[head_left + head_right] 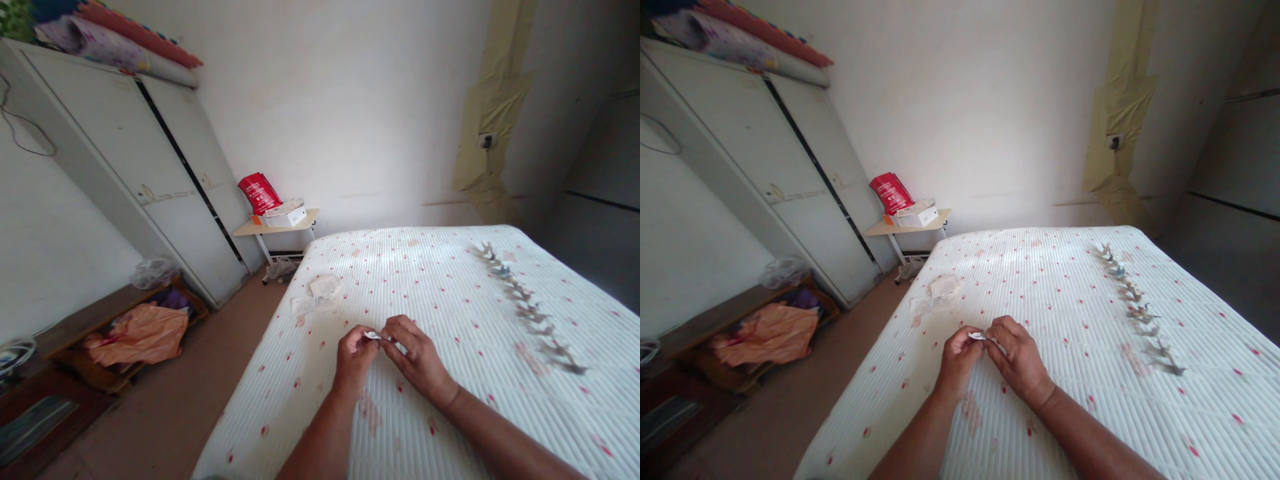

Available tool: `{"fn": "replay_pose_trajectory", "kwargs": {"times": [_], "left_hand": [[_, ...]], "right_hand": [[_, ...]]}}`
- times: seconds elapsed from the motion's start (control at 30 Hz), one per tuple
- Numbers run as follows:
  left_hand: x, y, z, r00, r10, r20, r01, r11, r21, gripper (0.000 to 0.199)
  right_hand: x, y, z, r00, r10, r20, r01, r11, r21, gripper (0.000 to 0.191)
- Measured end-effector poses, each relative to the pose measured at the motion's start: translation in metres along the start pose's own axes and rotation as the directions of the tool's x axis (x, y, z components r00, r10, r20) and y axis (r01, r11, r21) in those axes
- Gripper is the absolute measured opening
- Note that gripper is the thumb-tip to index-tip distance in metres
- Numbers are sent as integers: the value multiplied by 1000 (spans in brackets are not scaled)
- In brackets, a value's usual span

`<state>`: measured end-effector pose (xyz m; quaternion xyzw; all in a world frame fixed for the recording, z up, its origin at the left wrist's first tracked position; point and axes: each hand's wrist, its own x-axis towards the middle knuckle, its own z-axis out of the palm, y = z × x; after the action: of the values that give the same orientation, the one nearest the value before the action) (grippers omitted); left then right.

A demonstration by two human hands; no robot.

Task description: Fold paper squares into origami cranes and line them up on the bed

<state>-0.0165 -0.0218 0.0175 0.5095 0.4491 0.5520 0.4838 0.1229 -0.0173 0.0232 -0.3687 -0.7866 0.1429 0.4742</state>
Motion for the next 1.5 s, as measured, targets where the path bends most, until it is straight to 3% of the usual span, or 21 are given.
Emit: {"fn": "replay_pose_trajectory", "kwargs": {"times": [0.13, 0.3, 0.7, 1.0, 1.3, 1.5], "left_hand": [[0, 0, -1, 1000, -5, 12, 6, 1000, -29, 7], [1, -2, -1, 999, -3, 46, 5, 999, -39, 10], [-2, -3, -3, 997, 24, 80, -26, 999, 30, 11], [-2, -6, -8, 991, 69, 112, -81, 991, 107, 12], [-1, -10, -8, 990, 107, 89, -124, 967, 221, 7], [-2, -7, -7, 987, 133, 86, -151, 953, 262, 4]], "right_hand": [[0, 0, 0, 999, 41, -22, -40, 997, 65, 9], [2, -2, -2, 1000, -14, -4, 14, 993, 120, 15], [1, -3, -3, 1000, -17, 17, 15, 992, 126, 16], [0, 5, -1, 995, 95, 29, -99, 981, 166, 9], [5, 1, -6, 971, 162, 174, -194, 963, 188, 19], [5, 4, -5, 964, 174, 203, -215, 955, 203, 16]]}}
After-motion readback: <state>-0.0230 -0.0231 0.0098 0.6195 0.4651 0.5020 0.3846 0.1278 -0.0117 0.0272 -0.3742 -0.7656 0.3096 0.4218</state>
